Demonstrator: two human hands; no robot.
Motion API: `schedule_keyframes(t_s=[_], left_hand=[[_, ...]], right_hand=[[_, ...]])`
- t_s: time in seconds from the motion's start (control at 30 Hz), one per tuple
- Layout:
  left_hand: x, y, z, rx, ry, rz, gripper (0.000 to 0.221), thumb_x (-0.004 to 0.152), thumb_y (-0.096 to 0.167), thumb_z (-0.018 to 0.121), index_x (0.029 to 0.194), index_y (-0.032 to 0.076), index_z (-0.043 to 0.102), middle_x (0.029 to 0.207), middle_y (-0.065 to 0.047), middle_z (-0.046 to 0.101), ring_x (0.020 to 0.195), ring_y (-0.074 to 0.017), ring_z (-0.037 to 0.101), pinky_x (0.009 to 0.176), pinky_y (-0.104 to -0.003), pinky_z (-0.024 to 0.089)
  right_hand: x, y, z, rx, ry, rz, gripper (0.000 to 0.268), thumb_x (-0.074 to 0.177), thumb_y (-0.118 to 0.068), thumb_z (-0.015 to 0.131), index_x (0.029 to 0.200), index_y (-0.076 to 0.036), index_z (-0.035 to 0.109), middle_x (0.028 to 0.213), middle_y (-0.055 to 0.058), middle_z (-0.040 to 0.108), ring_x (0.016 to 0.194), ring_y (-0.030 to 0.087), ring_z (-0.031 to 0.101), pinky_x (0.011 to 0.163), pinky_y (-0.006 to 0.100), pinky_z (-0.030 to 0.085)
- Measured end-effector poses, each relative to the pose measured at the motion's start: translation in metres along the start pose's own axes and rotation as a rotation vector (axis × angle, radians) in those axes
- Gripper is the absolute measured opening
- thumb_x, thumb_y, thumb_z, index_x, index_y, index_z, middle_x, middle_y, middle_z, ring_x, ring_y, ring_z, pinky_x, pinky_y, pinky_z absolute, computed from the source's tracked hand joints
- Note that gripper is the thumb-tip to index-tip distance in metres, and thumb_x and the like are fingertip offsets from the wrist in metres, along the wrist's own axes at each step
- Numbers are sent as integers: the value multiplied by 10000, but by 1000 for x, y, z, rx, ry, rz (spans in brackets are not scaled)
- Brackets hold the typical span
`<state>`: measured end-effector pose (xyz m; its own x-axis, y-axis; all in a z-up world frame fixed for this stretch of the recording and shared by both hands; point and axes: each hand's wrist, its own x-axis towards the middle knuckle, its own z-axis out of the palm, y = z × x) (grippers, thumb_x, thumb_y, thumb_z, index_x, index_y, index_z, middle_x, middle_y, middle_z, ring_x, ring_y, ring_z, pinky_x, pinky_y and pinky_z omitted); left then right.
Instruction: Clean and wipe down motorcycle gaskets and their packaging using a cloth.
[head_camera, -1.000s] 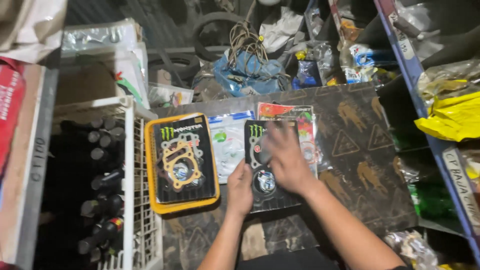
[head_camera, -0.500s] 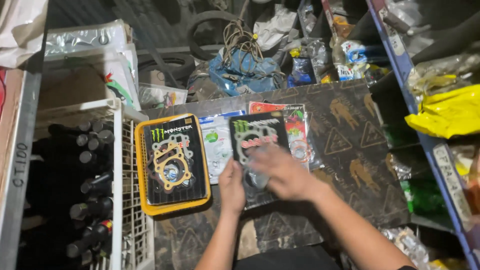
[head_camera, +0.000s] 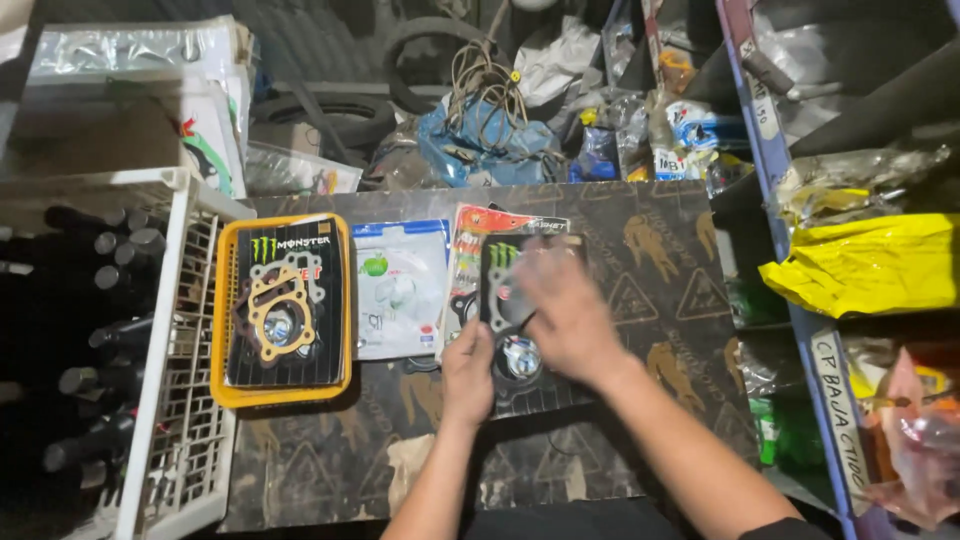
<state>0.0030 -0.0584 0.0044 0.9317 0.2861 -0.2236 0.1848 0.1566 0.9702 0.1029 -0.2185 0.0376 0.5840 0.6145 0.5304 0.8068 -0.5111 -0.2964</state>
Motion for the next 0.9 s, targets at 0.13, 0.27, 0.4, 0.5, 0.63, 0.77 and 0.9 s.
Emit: schedule_keyframes(t_s=[0.13,0.27,0.4,0.5,0.63,0.77,0.9], left_hand=[[29,-65,-22,-146,119,67,380,1056,324,546,1306,87,708,1162,-106,747,1086,-170,610,1045,-439,479],[13,-27,-29,-18,9,66,380,1061,283,519,1312,70,708,1241,-148,736,1168,-208,600,1053,-449,450],[14,17,-56,14,13,27,411,1078,278,450,1352,70,675,1302,-127,718,1234,-236,625,1110,-440,427],[20,1,-78,-46,6,42,411,1077,331,467,1337,114,700,1295,-90,727,1229,-171,611,1101,-420,441],[21,-43,-93,32,-138,31,326,1067,253,504,1156,54,745,1063,-158,744,1081,-220,643,1042,-464,456],[19,12,-104,18,-185,13,405,1068,281,457,1299,50,696,1215,-124,733,1213,-194,599,1121,-444,414],[16,9,-104,13,-243,41,442,1074,340,459,1344,65,675,1294,-182,708,1276,-284,598,1111,-479,427]], right_hand=[[-10,-21,4,168,-81,-202,509,945,-319,483,1414,-180,621,1549,94,534,1470,439,418,1214,529,316],[5,-18,16,89,21,-65,573,878,-168,544,1437,-48,570,1492,240,534,1381,542,444,1182,600,346],[14,-62,36,169,-79,-146,610,857,-217,551,1443,-50,563,1464,250,562,1379,546,457,1199,627,322],[22,-55,36,469,-30,-168,447,946,-278,490,1276,-53,691,1237,207,678,1215,466,604,1128,587,430],[30,-79,39,-180,69,172,650,840,-78,654,1461,58,517,1527,307,470,1394,557,415,1162,600,370],[24,-104,57,-17,24,58,525,851,-180,654,1354,-30,632,1422,230,589,1361,495,498,1159,559,393],[8,-79,42,-132,102,151,557,863,-136,657,1406,-26,605,1458,235,574,1383,523,468,1139,574,405]])
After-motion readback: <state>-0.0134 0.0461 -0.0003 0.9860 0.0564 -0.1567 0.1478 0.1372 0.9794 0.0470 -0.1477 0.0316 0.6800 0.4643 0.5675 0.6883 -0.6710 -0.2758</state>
